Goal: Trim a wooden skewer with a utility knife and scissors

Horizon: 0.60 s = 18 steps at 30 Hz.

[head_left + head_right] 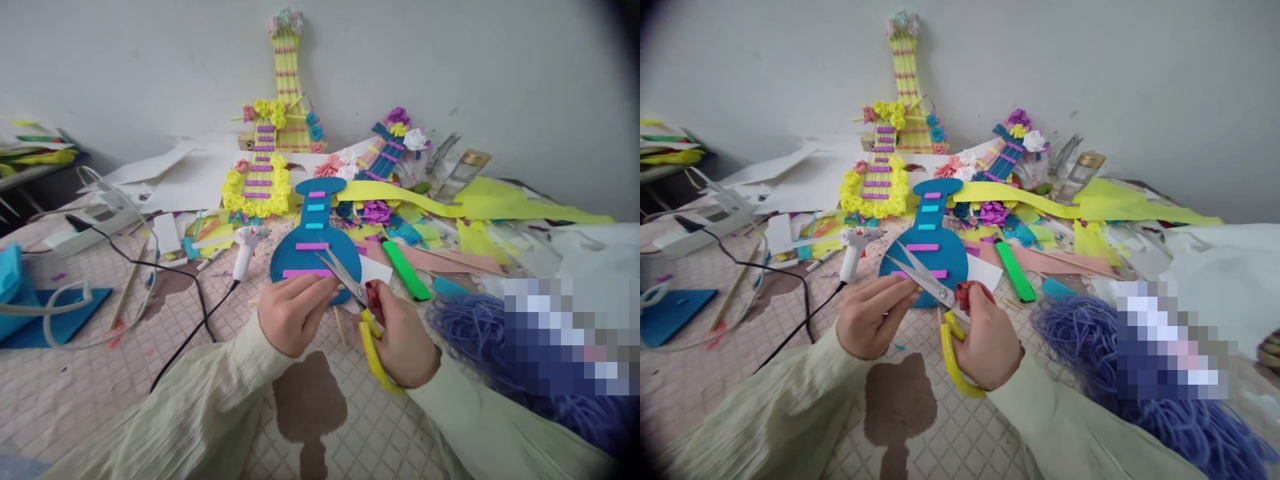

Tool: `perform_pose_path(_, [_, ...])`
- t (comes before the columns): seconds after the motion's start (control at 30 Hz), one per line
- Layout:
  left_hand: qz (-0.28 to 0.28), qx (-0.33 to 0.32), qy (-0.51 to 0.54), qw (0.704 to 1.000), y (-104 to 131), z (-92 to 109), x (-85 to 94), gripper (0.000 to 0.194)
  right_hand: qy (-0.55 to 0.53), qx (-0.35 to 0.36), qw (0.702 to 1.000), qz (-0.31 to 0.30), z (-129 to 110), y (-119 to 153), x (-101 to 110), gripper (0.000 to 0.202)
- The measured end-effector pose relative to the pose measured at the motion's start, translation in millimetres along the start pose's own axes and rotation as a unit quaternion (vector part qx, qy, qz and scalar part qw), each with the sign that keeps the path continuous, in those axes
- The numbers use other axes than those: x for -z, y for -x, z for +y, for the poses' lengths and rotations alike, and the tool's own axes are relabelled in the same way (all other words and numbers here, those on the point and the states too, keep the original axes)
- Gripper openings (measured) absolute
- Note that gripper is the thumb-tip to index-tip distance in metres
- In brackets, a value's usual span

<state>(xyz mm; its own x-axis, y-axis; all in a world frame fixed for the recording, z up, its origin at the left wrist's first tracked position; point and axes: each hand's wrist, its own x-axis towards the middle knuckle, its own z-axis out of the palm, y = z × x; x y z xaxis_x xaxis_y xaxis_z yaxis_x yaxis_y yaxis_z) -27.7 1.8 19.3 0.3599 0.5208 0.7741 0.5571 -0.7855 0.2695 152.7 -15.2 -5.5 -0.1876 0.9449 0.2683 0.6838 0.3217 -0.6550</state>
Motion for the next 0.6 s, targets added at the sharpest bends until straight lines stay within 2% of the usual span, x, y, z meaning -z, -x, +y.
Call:
perform_pose_path(0.17, [-0.031,0.079,0.030,0.996,1.9,3.2,-7.2,0.017,-0.087,-0.042,0.995,0.000,-2.5,-4.5,0.3,0.019])
perform_pose_path(0.37, [-0.036,0.197,0.099,0.975,-0.3,4.5,-4.5,0.027,-0.114,-0.009,0.993,0.001,-5.3,-5.7,1.2,0.024])
perform_pose_path(0.5, [-0.037,0.251,0.207,0.945,-4.5,2.5,-0.4,0.027,-0.086,-0.014,0.996,-0.021,-2.2,-3.9,-1.3,0.022])
perform_pose_path(0.6, [-0.035,0.283,0.306,0.909,-6.1,0.6,-2.3,0.024,-0.083,-0.016,0.996,-0.028,2.2,-3.8,-4.2,0.023])
